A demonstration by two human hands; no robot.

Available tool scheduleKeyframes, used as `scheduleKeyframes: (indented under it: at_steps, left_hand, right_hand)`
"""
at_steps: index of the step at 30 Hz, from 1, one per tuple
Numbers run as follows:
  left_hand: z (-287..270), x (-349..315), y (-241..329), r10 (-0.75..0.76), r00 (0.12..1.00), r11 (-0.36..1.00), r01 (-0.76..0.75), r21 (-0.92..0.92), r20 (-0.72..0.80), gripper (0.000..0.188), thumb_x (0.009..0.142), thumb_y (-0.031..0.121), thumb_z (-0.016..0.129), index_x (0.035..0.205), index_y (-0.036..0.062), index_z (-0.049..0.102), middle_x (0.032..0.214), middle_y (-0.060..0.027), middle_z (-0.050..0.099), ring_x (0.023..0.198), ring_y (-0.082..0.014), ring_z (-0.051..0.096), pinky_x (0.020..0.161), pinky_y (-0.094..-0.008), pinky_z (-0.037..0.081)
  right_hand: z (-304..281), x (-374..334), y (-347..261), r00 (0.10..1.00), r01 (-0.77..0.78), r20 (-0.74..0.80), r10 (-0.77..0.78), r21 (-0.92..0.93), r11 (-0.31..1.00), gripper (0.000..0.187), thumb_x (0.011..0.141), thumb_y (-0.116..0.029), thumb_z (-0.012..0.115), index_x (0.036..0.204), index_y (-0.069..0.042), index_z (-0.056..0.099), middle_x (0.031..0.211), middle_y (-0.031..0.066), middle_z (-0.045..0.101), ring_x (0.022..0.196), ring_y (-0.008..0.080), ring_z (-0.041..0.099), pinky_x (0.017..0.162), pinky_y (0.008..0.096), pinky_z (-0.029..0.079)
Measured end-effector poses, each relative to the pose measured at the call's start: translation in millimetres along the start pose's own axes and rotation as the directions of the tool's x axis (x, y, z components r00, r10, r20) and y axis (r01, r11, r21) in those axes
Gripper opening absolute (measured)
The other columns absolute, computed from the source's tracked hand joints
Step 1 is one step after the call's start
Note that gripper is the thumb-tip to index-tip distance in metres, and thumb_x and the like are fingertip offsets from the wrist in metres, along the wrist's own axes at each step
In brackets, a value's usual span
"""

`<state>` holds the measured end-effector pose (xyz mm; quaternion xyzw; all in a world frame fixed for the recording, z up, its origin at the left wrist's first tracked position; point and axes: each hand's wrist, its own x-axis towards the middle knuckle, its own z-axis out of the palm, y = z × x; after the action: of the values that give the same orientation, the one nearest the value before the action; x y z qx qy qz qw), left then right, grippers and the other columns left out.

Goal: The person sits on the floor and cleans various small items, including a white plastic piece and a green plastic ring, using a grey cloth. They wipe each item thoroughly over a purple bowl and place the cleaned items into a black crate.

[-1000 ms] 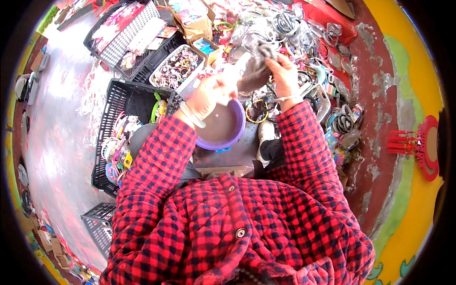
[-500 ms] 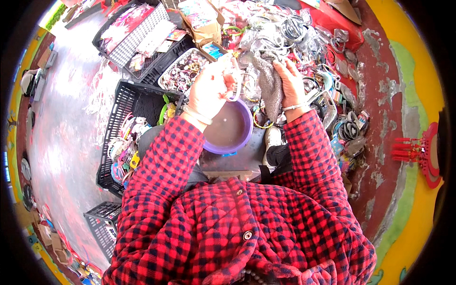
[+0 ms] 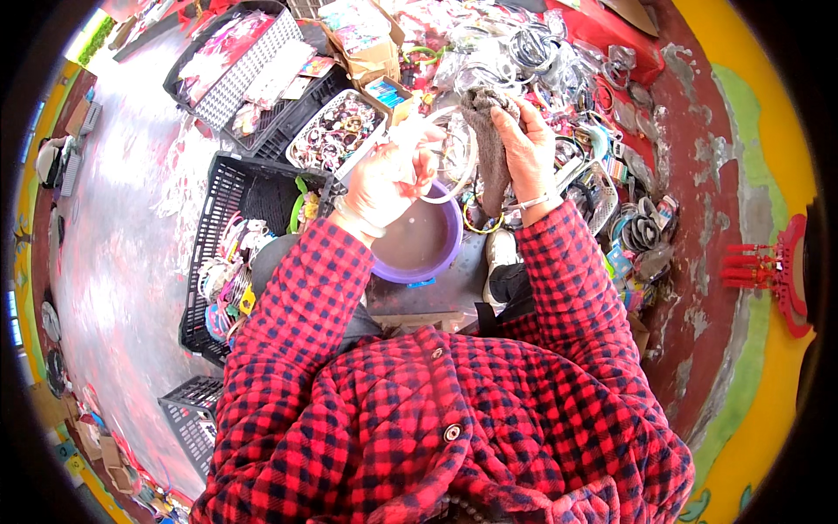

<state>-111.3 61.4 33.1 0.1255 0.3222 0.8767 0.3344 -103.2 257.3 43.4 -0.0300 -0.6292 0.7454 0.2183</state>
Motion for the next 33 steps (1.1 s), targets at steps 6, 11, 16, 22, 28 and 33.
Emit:
scheduleKeyframes:
  at_steps: [6, 11, 16, 22, 28, 33]
  left_hand:
    - [-1.2, 0.7, -3.5, -0.036, 0.997, 0.999, 0.036, 0.011, 0.068, 0.043, 0.088, 0.035, 0.047, 0.108, -0.0027, 0.050, 0.072, -0.0044, 0.052, 0.065, -0.0113, 0.048, 0.054, -0.0206, 0.037]
    - [-14.4, 7.6, -9.6, -0.044, 0.997, 0.994, 0.037, -0.101, -0.070, 0.039, 0.091, 0.035, 0.040, 0.102, -0.0009, 0.052, 0.085, -0.0100, 0.057, 0.075, -0.0177, 0.054, 0.066, -0.0253, 0.042]
    - [-21.6, 14.0, -6.0, 0.085, 0.966, 0.938, -0.160, -0.307, -0.244, 0.038, 0.091, 0.033, 0.039, 0.105, -0.0007, 0.051, 0.104, -0.0153, 0.056, 0.100, -0.0258, 0.051, 0.089, -0.0382, 0.040]
    - [-30.4, 17.0, -11.9, 0.176, 0.939, 0.903, -0.274, -0.331, -0.297, 0.037, 0.093, 0.030, 0.036, 0.111, 0.0005, 0.048, 0.113, -0.0141, 0.053, 0.111, -0.0267, 0.046, 0.097, -0.0412, 0.034]
    - [-18.9, 18.5, -19.1, 0.516, 0.846, 0.827, -0.451, 0.336, -0.133, 0.039, 0.094, 0.031, 0.034, 0.113, -0.0013, 0.045, 0.119, -0.0148, 0.050, 0.110, -0.0233, 0.045, 0.094, -0.0349, 0.034]
    - [-22.9, 18.8, -14.4, 0.311, 0.937, 0.925, -0.337, -0.175, -0.157, 0.041, 0.094, 0.031, 0.035, 0.119, -0.0016, 0.043, 0.120, -0.0144, 0.050, 0.109, -0.0219, 0.046, 0.095, -0.0348, 0.034]
  right_hand:
    - [5.9, -4.1, -11.0, 0.919, 0.392, 0.218, -0.327, -0.577, 0.717, 0.025, 0.075, -0.012, 0.064, 0.099, -0.005, 0.062, 0.090, 0.0111, 0.058, 0.084, 0.0237, 0.056, 0.075, 0.0304, 0.045]
    - [4.8, -8.7, -4.4, 0.947, 0.116, 0.320, -0.031, -0.251, 0.961, 0.022, 0.080, -0.009, 0.060, 0.100, -0.001, 0.060, 0.090, 0.0071, 0.062, 0.082, 0.0145, 0.058, 0.075, 0.0262, 0.046]
    - [7.4, -12.5, -14.5, 0.970, -0.189, 0.104, 0.221, -0.255, 0.948, 0.022, 0.084, -0.015, 0.056, 0.099, 0.001, 0.059, 0.081, 0.0030, 0.062, 0.071, 0.0070, 0.055, 0.063, 0.0216, 0.046]
    - [25.0, -28.0, 25.3, 0.953, -0.166, 0.161, 0.256, -0.429, 0.888, 0.026, 0.083, -0.019, 0.053, 0.097, 0.002, 0.060, 0.088, 0.0164, 0.061, 0.080, 0.0230, 0.059, 0.072, 0.0307, 0.045]
    - [39.5, -40.7, 31.4, 0.919, -0.063, 0.350, 0.181, -0.321, 0.945, 0.029, 0.081, -0.013, 0.049, 0.104, 0.002, 0.057, 0.092, 0.0148, 0.060, 0.087, 0.0231, 0.057, 0.078, 0.0309, 0.043]
    - [35.2, -33.7, 19.5, 0.835, -0.114, 0.494, 0.242, -0.274, 0.955, 0.032, 0.080, -0.008, 0.047, 0.109, 0.003, 0.055, 0.106, 0.0121, 0.055, 0.099, 0.0199, 0.051, 0.087, 0.0290, 0.039]
